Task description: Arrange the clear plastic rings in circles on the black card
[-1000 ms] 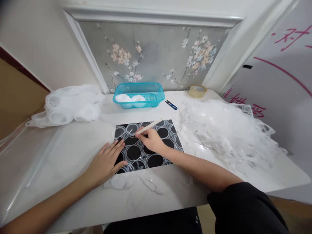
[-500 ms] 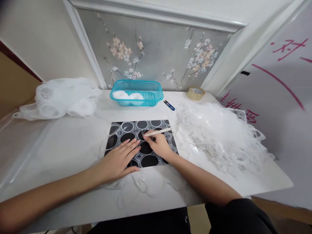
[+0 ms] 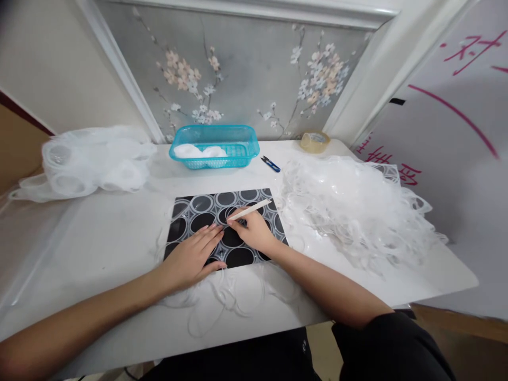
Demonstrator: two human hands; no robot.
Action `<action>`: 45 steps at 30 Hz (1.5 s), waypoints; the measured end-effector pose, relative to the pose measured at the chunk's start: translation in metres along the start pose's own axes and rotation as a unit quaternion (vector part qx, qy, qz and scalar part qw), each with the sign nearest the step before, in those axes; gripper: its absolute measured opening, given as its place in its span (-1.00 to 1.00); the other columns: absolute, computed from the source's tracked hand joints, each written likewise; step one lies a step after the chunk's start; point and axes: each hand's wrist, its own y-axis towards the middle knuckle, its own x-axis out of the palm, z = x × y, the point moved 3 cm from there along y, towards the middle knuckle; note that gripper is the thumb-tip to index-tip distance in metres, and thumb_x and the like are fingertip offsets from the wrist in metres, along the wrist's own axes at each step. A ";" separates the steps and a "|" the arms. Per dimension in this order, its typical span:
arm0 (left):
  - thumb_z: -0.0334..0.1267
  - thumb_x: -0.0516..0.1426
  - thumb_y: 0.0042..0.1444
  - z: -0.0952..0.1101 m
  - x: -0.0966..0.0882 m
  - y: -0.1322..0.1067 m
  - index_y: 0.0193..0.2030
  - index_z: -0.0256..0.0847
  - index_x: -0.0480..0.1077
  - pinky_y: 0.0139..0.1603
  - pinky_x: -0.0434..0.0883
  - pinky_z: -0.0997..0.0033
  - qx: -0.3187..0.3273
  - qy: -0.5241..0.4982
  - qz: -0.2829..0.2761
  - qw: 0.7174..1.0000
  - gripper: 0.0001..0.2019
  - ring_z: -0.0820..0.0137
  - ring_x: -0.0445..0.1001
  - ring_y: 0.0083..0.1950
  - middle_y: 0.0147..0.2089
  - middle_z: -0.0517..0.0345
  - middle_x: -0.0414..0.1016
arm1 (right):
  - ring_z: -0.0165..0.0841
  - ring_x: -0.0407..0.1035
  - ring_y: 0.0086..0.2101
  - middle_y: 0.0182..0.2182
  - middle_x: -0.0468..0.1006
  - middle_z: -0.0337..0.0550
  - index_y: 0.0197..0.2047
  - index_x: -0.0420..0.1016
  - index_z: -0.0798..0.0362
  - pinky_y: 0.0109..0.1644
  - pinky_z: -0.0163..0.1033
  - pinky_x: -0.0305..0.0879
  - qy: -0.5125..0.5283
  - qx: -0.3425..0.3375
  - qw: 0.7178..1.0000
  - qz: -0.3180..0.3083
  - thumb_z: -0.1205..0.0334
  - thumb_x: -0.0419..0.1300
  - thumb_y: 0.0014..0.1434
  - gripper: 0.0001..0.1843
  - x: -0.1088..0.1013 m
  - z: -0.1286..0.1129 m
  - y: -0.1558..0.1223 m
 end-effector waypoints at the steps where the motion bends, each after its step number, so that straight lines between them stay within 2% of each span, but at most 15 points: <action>1: 0.21 -0.29 0.29 0.000 0.000 0.000 0.22 -0.51 0.24 0.32 0.14 0.11 0.003 0.003 0.004 1.000 -0.22 0.08 0.20 0.33 0.28 -0.25 0.26 | -0.26 0.47 -0.21 -0.32 0.61 -0.14 -0.34 0.53 0.01 -0.05 -0.12 0.34 0.002 -0.001 1.000 0.004 0.27 0.18 0.18 -0.90 0.000 0.000 0.000; 5: 0.22 -0.25 0.28 -0.003 0.000 0.001 0.21 -0.50 0.25 0.31 0.16 0.10 0.007 -0.005 0.015 1.000 -0.23 0.07 0.22 0.31 0.26 -0.25 0.29 | -0.26 0.48 -0.22 -0.32 0.61 -0.15 -0.35 0.53 0.00 -0.06 -0.13 0.35 0.016 0.005 1.000 0.022 0.27 0.19 0.17 -0.91 -0.001 0.001 0.001; 12: 0.21 -0.20 0.28 -0.004 0.002 0.002 0.23 -0.46 0.23 0.31 0.15 0.08 0.006 -0.020 0.014 1.000 -0.27 0.08 0.21 0.32 0.26 -0.25 0.29 | -0.28 0.46 -0.22 -0.32 0.61 -0.15 -0.33 0.53 0.02 -0.07 -0.14 0.36 -0.008 -0.019 1.000 0.002 0.31 0.18 0.18 -0.90 -0.001 -0.001 0.004; 15: 0.22 -0.25 0.28 -0.004 0.003 0.002 0.23 -0.47 0.23 0.31 0.14 0.07 0.002 -0.019 0.004 1.000 -0.24 0.07 0.18 0.33 0.27 -0.27 0.27 | -0.22 0.43 -0.11 -0.27 0.62 -0.12 -0.27 0.54 0.02 0.03 -0.06 0.32 -0.064 -0.050 0.997 0.001 0.29 0.16 0.21 -0.89 0.001 0.001 0.001; 19: 0.24 -0.25 0.26 -0.003 0.003 0.002 0.26 -0.47 0.20 0.31 0.14 0.06 0.005 -0.029 -0.010 0.999 -0.22 0.07 0.17 0.34 0.27 -0.29 0.26 | -0.15 0.29 0.08 -0.11 0.59 -0.05 -0.20 0.52 0.02 0.13 0.03 0.21 -0.200 -0.153 0.967 -0.049 0.33 0.07 0.26 -0.81 0.011 -0.003 -0.009; 21: 0.27 -0.22 0.24 -0.003 0.003 0.002 0.26 -0.51 0.18 0.31 0.14 0.03 0.011 -0.039 -0.016 0.999 -0.18 0.03 0.17 0.34 0.27 -0.34 0.25 | -0.12 0.27 0.09 -0.08 0.58 0.00 -0.17 0.50 0.04 0.11 0.04 0.19 -0.272 -0.186 0.940 -0.086 0.36 0.07 0.25 -0.81 0.014 -0.007 -0.009; 23: 0.29 -0.21 0.22 -0.003 0.001 0.002 0.25 -0.55 0.19 0.32 0.12 0.02 0.015 -0.045 -0.019 0.999 -0.15 0.00 0.17 0.33 0.27 -0.38 0.24 | -0.11 0.29 0.03 -0.12 0.58 0.03 -0.15 0.48 0.06 0.07 0.02 0.19 -0.330 -0.183 0.921 -0.096 0.39 0.06 0.24 -0.80 0.011 -0.010 0.000; 25: 0.30 -0.21 0.21 -0.003 -0.001 0.002 0.24 -0.55 0.21 0.33 0.10 0.04 0.014 -0.043 -0.025 0.999 -0.14 0.01 0.16 0.34 0.27 -0.36 0.23 | -0.12 0.34 -0.08 -0.23 0.59 0.04 -0.17 0.46 0.08 -0.02 -0.04 0.22 -0.365 -0.149 0.916 -0.072 0.44 0.03 0.21 -0.79 -0.002 -0.011 0.016; 28: 0.30 -0.22 0.22 -0.005 -0.003 0.001 0.24 -0.49 0.22 0.34 0.11 0.11 0.011 -0.036 -0.037 0.999 -0.17 0.07 0.16 0.35 0.30 -0.28 0.22 | -0.16 0.37 -0.25 -0.38 0.56 0.01 -0.21 0.43 0.08 -0.16 -0.13 0.23 -0.368 -0.065 0.926 0.047 0.42 -0.02 0.19 -0.78 -0.039 -0.008 0.045; 30: 0.28 -0.22 0.24 -0.005 -0.003 0.000 0.25 -0.47 0.23 0.34 0.12 0.14 0.010 -0.033 -0.040 0.999 -0.20 0.10 0.17 0.35 0.30 -0.24 0.22 | -0.18 0.39 -0.31 -0.41 0.54 -0.03 -0.26 0.43 0.05 -0.22 -0.17 0.22 -0.325 -0.017 0.935 0.138 0.36 -0.04 0.21 -0.78 -0.069 -0.004 0.056; 32: 0.26 -0.24 0.26 -0.006 -0.003 -0.001 0.24 -0.44 0.25 0.34 0.13 0.15 0.008 -0.029 -0.036 0.999 -0.22 0.12 0.17 0.34 0.30 -0.21 0.22 | -0.21 0.41 -0.36 -0.42 0.55 -0.07 -0.31 0.43 0.04 -0.24 -0.18 0.23 -0.262 0.013 0.943 0.203 0.30 -0.02 0.20 -0.80 -0.095 0.000 0.058; 36: 0.24 -0.19 0.26 -0.009 -0.005 0.000 0.22 -0.37 0.27 0.33 0.15 0.12 -0.003 -0.057 -0.021 0.998 -0.28 0.15 0.19 0.34 0.29 -0.15 0.25 | -0.24 0.46 -0.35 -0.44 0.55 -0.13 -0.44 0.43 0.05 -0.18 -0.16 0.29 -0.071 0.069 0.959 0.267 0.18 0.12 0.12 -0.83 -0.125 0.008 0.038; 39: 0.16 -0.12 0.29 -0.014 -0.013 0.003 0.18 -0.29 0.32 0.29 0.22 0.09 -0.016 -0.115 -0.007 0.993 -0.41 0.17 0.27 0.29 0.24 -0.08 0.34 | -0.25 0.50 -0.29 -0.46 0.55 -0.18 -0.46 0.45 0.06 -0.10 -0.14 0.34 0.153 0.131 0.949 0.243 0.10 0.27 0.01 -0.80 -0.124 0.011 0.017; 42: 0.06 -0.04 0.30 -0.022 -0.024 0.012 0.08 -0.22 0.38 0.13 0.37 0.17 -0.043 -0.163 0.018 0.986 -0.56 0.23 0.42 0.14 0.09 -0.01 0.48 | -0.27 0.51 -0.25 -0.46 0.57 -0.22 -0.45 0.47 0.03 -0.02 -0.12 0.35 0.333 0.174 0.906 0.193 0.12 0.38 -0.09 -0.78 -0.115 0.012 0.003; 45: -0.03 -0.01 0.31 -0.027 -0.035 0.036 0.01 -0.22 0.39 0.04 0.39 0.20 -0.038 -0.157 0.050 0.986 -0.66 0.26 0.45 0.03 0.00 0.02 0.50 | -0.27 0.52 -0.23 -0.42 0.61 -0.22 -0.43 0.48 -0.01 0.03 -0.07 0.35 0.444 0.183 0.864 0.152 0.16 0.41 -0.12 -0.79 -0.111 0.016 0.002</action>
